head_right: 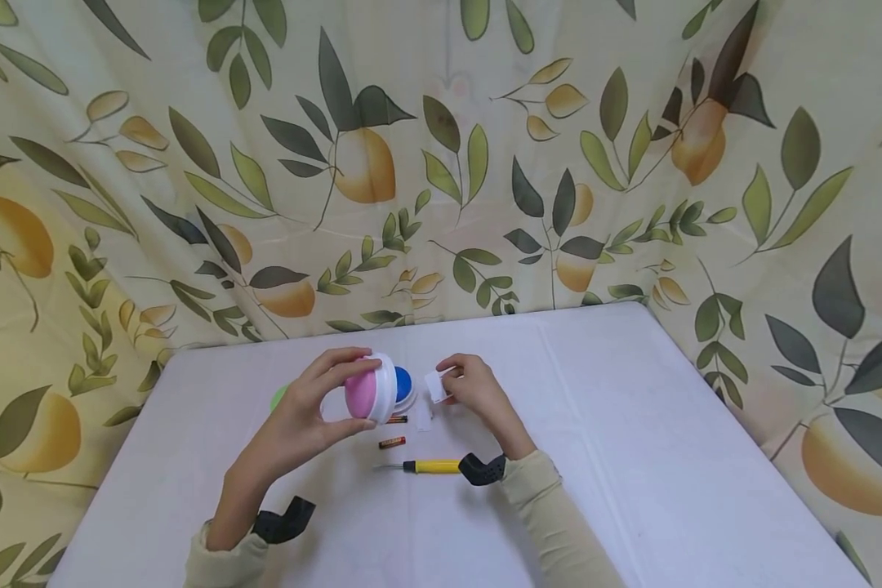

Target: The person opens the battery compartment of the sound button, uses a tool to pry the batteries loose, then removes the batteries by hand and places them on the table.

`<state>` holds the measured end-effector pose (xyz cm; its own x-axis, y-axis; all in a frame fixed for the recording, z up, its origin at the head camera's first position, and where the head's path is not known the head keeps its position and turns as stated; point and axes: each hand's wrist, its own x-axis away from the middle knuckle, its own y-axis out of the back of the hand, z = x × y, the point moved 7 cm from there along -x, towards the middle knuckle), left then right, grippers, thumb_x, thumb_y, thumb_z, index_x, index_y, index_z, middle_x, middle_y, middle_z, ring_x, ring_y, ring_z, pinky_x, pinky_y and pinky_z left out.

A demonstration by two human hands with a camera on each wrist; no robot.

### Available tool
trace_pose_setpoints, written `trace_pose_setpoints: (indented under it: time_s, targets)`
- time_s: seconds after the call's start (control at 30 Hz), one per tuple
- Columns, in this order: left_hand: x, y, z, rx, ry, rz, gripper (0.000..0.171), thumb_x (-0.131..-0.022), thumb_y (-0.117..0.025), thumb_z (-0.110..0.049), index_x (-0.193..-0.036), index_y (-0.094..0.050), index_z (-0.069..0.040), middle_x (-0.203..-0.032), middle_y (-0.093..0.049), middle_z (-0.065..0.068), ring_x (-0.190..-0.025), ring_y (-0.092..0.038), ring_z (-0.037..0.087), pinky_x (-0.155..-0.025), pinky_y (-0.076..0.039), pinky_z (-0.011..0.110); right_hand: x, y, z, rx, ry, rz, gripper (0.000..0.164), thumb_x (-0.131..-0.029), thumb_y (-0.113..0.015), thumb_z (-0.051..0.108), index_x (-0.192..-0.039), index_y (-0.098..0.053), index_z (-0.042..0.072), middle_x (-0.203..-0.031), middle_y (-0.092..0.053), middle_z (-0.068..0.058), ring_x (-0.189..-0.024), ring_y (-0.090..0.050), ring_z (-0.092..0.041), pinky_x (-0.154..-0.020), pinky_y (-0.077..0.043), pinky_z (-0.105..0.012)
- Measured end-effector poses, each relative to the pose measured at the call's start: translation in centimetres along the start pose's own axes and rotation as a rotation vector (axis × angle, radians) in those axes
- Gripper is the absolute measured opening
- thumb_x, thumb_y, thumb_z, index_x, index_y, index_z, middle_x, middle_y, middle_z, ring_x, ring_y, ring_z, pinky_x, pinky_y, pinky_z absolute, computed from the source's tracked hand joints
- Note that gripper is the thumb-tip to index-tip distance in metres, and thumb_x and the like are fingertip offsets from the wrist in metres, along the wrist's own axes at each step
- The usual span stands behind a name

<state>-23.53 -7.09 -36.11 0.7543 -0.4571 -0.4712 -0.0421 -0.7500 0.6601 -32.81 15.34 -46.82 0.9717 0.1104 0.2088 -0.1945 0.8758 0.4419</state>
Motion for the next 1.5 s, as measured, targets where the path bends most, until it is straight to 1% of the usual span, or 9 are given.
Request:
trace_pose_setpoints:
  time_s: [0.2, 0.43, 0.6, 0.9, 1.07, 1.17, 1.27, 1.4, 1.5]
  targets:
    - [0.1, 0.4, 0.0, 0.058, 0.013, -0.012, 0.078, -0.076, -0.094, -0.015, -0.145, -0.060, -0.027, -0.150, -0.053, 0.001, -0.136, -0.058, 0.023, -0.102, -0.059, 0.035, -0.5, 0.1, -0.8, 0.086, -0.016, -0.038, 0.029, -0.099, -0.059, 0.001, -0.127, -0.066, 0.000, -0.107, -0.069, -0.019, -0.076, -0.069, -0.023, -0.075, -0.064, -0.037]
    - [0.1, 1.0, -0.2, 0.111, 0.029, -0.032, 0.079, -0.077, -0.094, -0.017, -0.147, -0.058, -0.028, -0.150, -0.053, -0.003, -0.137, -0.057, 0.021, -0.100, -0.060, 0.033, -0.9, 1.0, -1.6, 0.184, -0.031, -0.054, 0.032, -0.098, -0.058, 0.001, -0.129, -0.066, -0.002, -0.106, -0.072, -0.018, -0.072, -0.068, -0.022, -0.065, -0.058, -0.029]
    - [0.2, 1.1, -0.1, 0.112, 0.040, -0.038, 0.079, -0.077, -0.094, -0.017, -0.147, -0.057, -0.028, -0.149, -0.054, -0.004, -0.136, -0.058, 0.021, -0.099, -0.060, 0.032, -1.1, 2.9, -2.8, 0.259, -0.069, -0.047, 0.037, -0.095, -0.057, 0.001, -0.131, -0.064, -0.003, -0.101, -0.073, -0.018, -0.071, -0.065, -0.021, -0.060, -0.049, -0.024]
    - [0.1, 1.6, 0.0, 0.100, 0.039, -0.055, 0.080, -0.078, -0.093, -0.018, -0.148, -0.057, -0.028, -0.148, -0.055, -0.003, -0.136, -0.057, 0.021, -0.098, -0.061, 0.035, -0.3, 7.0, -4.5, 0.413, -0.144, -0.041, 0.041, -0.090, -0.051, 0.003, -0.128, -0.063, -0.006, -0.078, -0.065, -0.013, -0.069, -0.057, -0.021, -0.064, -0.044, -0.029]
    - [0.5, 2.3, 0.4, 0.073, 0.062, -0.076, 0.079, -0.079, -0.093, -0.020, -0.148, -0.056, -0.028, -0.148, -0.055, -0.003, -0.135, -0.058, 0.021, -0.096, -0.062, 0.036, 0.4, 8.3, -4.9, 0.464, -0.176, -0.073, 0.035, -0.089, -0.054, 0.002, -0.120, -0.064, -0.009, -0.088, -0.067, -0.018, -0.077, -0.061, -0.026, -0.068, -0.048, -0.033]
    - [0.7, 2.7, 0.7, 0.060, 0.069, -0.093, 0.079, -0.079, -0.093, -0.020, -0.149, -0.055, -0.029, -0.147, -0.056, -0.003, -0.134, -0.058, 0.021, -0.095, -0.062, 0.036, 0.5, 8.5, -5.0, 0.509, -0.184, -0.074, 0.031, -0.089, -0.056, 0.003, -0.116, -0.066, -0.009, -0.098, -0.068, -0.022, -0.084, -0.062, -0.029, -0.072, -0.050, -0.036]
    - [0.7, 3.1, 0.9, 0.059, 0.060, -0.105, 0.079, -0.080, -0.092, -0.020, -0.149, -0.055, -0.028, -0.147, -0.056, -0.003, -0.134, -0.058, 0.020, -0.095, -0.062, 0.036, 0.4, 8.6, -5.2, 0.541, -0.194, -0.076, 0.028, -0.089, -0.057, 0.004, -0.113, -0.067, -0.009, -0.100, -0.069, -0.022, -0.085, -0.062, -0.030, -0.073, -0.051, -0.037]
    - [0.7, 3.4, 1.2, 0.070, 0.060, -0.113, 0.078, -0.080, -0.092, -0.021, -0.148, -0.055, -0.029, -0.146, -0.057, -0.004, -0.134, -0.059, 0.020, -0.095, -0.062, 0.036, 0.4, 8.7, -5.4, 0.537, -0.206, -0.083, 0.027, -0.091, -0.055, 0.005, -0.111, -0.066, -0.008, -0.098, -0.068, -0.021, -0.087, -0.062, -0.030, -0.073, -0.052, -0.038]
    - [0.7, 3.5, 1.4, 0.067, 0.075, -0.122, 0.077, -0.081, -0.091, -0.021, -0.148, -0.056, -0.030, -0.147, -0.056, -0.004, -0.134, -0.059, 0.020, -0.095, -0.062, 0.037, 0.4, 8.5, -5.1, 0.530, -0.183, -0.102, 0.028, -0.094, -0.054, 0.008, -0.116, -0.064, -0.007, -0.105, -0.069, -0.023, -0.092, -0.063, -0.033, -0.076, -0.053, -0.042]
